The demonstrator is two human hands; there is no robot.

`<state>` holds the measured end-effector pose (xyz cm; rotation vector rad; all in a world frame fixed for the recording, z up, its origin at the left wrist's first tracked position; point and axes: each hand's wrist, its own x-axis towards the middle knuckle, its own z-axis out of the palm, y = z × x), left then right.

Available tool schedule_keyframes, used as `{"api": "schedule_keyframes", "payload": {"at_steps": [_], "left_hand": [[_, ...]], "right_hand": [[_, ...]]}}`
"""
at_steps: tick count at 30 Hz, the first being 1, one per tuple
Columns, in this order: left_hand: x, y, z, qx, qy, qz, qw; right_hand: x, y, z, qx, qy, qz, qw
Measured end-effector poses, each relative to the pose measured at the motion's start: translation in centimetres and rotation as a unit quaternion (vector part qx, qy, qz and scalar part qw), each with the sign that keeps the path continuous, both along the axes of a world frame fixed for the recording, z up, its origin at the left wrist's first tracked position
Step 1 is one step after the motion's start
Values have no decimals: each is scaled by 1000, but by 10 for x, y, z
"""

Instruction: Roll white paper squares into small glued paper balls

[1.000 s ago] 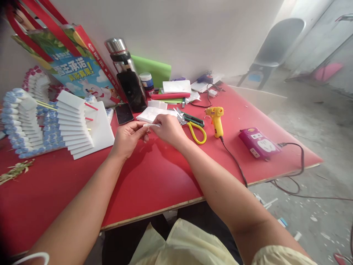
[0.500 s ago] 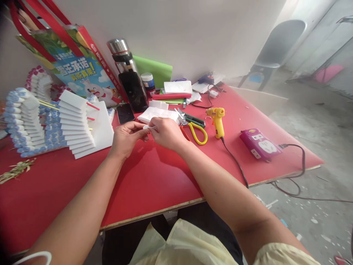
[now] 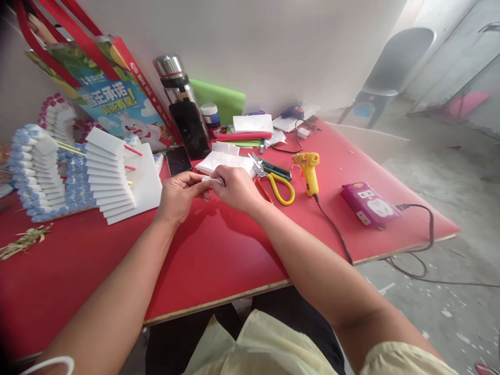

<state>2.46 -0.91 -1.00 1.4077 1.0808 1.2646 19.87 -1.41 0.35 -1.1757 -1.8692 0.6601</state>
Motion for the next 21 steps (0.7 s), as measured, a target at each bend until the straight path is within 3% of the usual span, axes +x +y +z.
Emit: {"api": "schedule_keyframes", "payload": {"at_steps": [4,9,17,21], "left_hand": [[-2,0,1,-6,-1,-17,1000],[-2,0,5,-8,15,-51,999],[3,0,0,15,25,-14,999],[2,0,-1,14,3,-12,1000]], "right_hand": [[2,0,0,18,-34,29,999],[0,1,-1,20,-51,16,998],[1,3,1,22,-49,-46,998],[3,1,4,32,-38,10,999]]}}
